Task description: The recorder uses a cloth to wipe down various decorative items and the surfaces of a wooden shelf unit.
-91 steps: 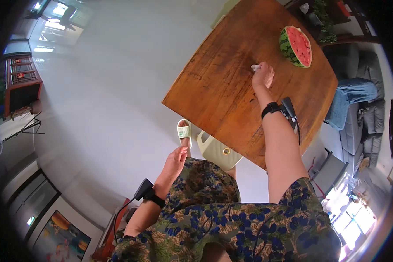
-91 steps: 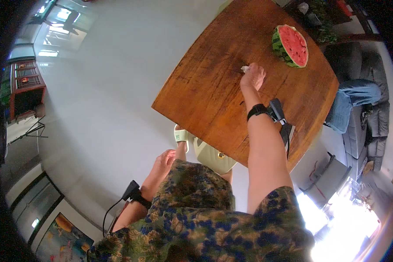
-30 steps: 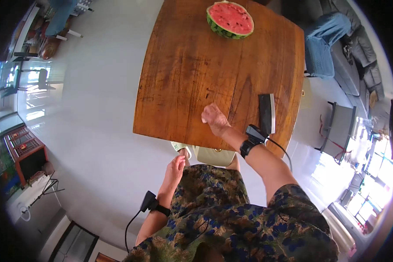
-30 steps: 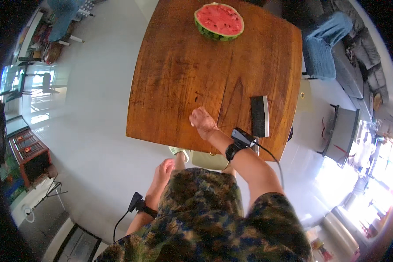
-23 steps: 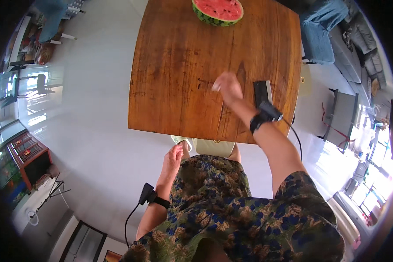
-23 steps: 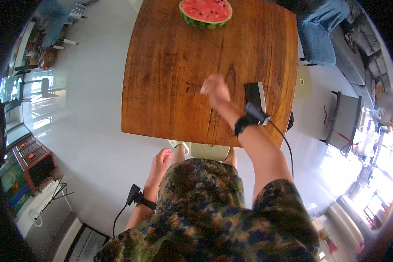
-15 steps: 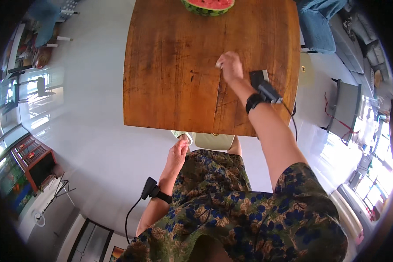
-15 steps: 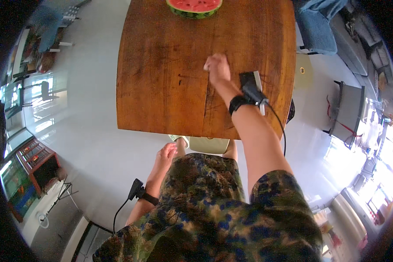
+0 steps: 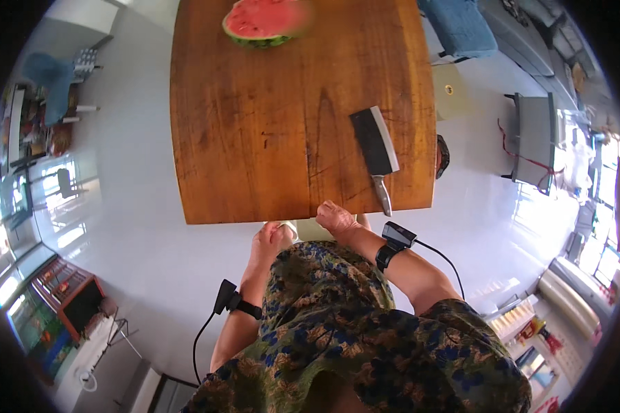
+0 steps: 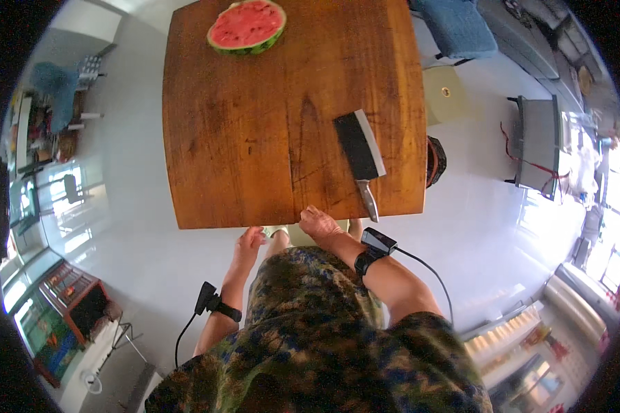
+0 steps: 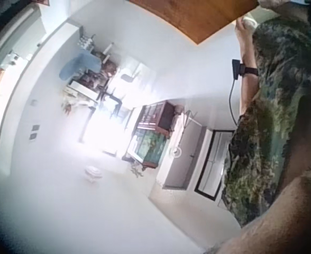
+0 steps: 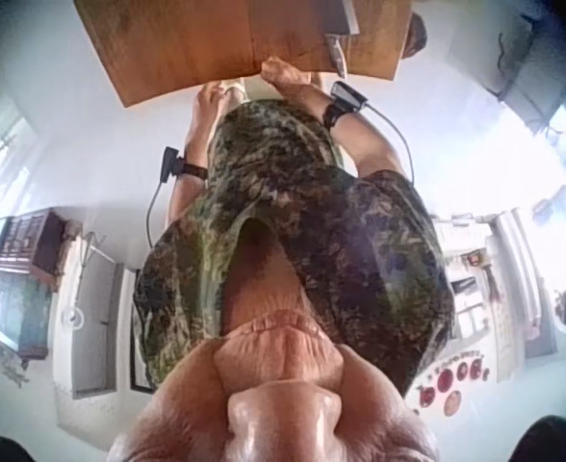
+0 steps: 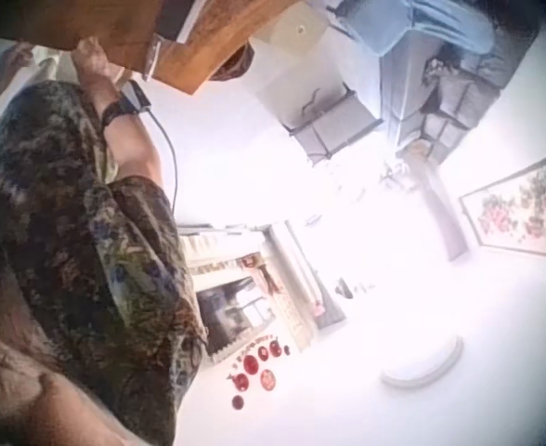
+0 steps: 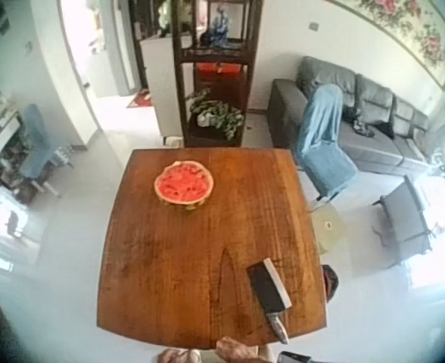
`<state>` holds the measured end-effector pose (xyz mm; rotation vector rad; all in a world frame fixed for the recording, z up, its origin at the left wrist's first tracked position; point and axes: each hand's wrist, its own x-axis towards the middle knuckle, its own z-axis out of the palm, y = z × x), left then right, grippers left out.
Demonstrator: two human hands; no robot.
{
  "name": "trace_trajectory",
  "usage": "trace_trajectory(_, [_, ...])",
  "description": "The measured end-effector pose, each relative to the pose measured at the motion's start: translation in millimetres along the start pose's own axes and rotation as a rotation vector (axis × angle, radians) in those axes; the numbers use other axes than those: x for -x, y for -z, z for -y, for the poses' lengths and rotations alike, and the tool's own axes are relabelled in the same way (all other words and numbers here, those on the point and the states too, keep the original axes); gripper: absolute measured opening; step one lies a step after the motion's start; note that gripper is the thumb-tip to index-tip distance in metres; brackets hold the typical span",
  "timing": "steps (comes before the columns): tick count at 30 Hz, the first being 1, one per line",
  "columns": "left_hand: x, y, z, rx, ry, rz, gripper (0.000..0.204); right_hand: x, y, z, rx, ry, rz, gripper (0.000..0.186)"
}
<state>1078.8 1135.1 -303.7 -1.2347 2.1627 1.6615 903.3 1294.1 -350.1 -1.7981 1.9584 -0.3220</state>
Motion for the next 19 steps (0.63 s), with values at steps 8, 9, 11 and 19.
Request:
trace_trajectory(8, [-27.0,-18.4,-7.6,-0.104,-0.135,0.099,0.022,44.0,107.0,-62.8,-0.334,-0.698,-0.753,0.024])
trace_trajectory(9, [-30.3,-17.4,-13.6,-0.115,-0.109,0.115,0.021,53.7,125.0,-73.4,-0.42,-0.732,-0.92,0.024])
trace_trajectory(11, [-26.0,-17.2,-27.0,-0.134,-0.139,0.157,0.021,89.2,171.5,-77.6,-0.383,-0.858,-1.148,0.023])
trace_trajectory(19, [-18.9,-20.2,-79.9,-0.138,-0.158,0.222,0.022,174.3,170.8,-120.7,0.158,-1.087,-0.941,0.041])
